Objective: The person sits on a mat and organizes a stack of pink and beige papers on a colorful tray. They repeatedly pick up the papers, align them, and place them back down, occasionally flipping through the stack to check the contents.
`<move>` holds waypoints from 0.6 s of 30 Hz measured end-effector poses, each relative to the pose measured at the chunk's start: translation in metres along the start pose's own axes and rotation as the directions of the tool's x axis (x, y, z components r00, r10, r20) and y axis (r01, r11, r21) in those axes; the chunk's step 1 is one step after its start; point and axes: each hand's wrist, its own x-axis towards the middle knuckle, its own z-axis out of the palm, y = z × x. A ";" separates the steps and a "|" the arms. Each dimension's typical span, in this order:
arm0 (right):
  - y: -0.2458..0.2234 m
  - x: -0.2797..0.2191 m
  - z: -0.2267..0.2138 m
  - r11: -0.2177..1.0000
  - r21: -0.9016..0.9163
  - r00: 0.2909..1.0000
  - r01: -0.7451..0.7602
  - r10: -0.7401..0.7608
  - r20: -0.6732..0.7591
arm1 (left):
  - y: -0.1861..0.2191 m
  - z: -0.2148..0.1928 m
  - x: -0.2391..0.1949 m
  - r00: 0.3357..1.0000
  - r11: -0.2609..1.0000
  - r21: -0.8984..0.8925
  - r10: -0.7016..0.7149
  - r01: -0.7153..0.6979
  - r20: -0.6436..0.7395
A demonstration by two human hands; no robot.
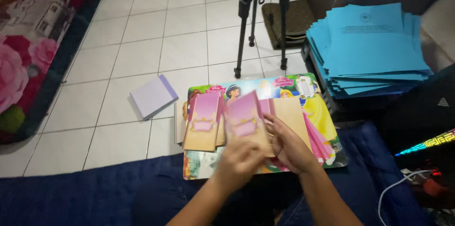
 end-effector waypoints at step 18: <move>0.058 0.021 -0.040 0.967 -0.129 0.943 0.221 -0.179 0.280 | -0.064 0.046 -0.033 0.428 0.264 -0.628 -0.896 0.732 0.122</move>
